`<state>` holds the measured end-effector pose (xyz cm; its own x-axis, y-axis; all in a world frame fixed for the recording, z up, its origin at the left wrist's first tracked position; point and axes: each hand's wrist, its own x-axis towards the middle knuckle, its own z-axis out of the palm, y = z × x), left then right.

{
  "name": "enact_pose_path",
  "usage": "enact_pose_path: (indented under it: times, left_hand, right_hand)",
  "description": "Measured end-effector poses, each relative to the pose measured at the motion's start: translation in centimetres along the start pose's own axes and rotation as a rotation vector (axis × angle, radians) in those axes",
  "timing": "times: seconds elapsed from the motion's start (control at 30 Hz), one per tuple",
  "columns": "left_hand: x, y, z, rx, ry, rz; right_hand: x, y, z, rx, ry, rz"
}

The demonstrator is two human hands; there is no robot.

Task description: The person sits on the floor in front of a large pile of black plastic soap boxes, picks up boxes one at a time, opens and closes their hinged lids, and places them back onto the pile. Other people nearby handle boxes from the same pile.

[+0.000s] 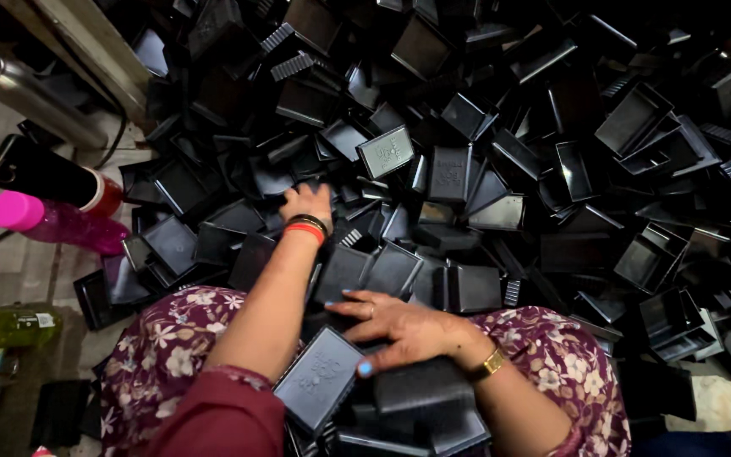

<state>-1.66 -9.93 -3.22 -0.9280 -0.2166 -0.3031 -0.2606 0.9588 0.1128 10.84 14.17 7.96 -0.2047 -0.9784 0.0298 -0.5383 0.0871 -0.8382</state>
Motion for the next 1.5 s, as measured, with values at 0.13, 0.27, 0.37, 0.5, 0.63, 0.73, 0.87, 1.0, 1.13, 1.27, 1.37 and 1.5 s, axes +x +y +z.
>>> enact_pose_path:
  times: [0.13, 0.27, 0.37, 0.5, 0.63, 0.73, 0.87, 1.0, 1.13, 1.27, 1.37, 1.5]
  left_hand:
    - [1.8, 0.8, 2.1, -0.02, 0.107, 0.003]
    - [1.8, 0.7, -2.0, -0.156, 0.197, -0.009]
    - [-1.0, 0.9, -5.7, -0.291, 0.362, 0.062]
    - [-5.8, 2.7, -8.2, -0.7, 0.175, 0.414]
    - [-7.4, 3.2, -8.3, -1.125, -0.63, 0.571]
    - [-5.5, 2.2, -7.9, -1.294, -0.578, 0.425]
    - [-2.7, 1.5, -5.9, -0.74, 0.129, 0.19]
    - [-1.2, 2.5, -2.7, -0.56, 0.408, 0.343]
    - [-0.4, 3.4, -1.5, -0.434, 0.513, 0.412]
    - [1.4, 5.1, -3.7, -0.365, 0.599, 0.465]
    - [3.2, 6.9, -5.6, -0.352, 0.399, 0.361]
    - [4.9, 7.9, -6.2, -0.202, 0.162, 0.245]
  right_hand:
    - [-0.6, 0.0, 0.0, 0.03, -0.02, -0.008]
    - [-0.8, 0.0, -0.1, 0.145, 0.016, 0.074]
    - [-0.7, -0.3, -0.5, 0.168, 0.305, 0.155]
    - [-0.9, -0.2, -1.7, -0.356, 0.883, 0.165]
    - [-1.2, 0.0, -2.6, -0.33, 0.829, 0.376]
    - [-2.0, -0.7, -3.0, 0.066, 0.851, 0.344]
    - [-3.5, -1.9, -4.3, 0.348, 0.223, 0.116]
    - [-2.3, -1.8, -1.8, 0.166, -0.079, 0.013]
    - [-1.1, 0.5, 0.3, -0.031, -0.148, 0.135]
    - [-0.6, 2.1, 1.1, -0.019, -0.192, 0.181]
    - [-0.5, 2.1, 1.3, -0.012, -0.113, 0.092]
    - [-1.4, 1.8, 0.4, 0.054, -0.001, -0.008]
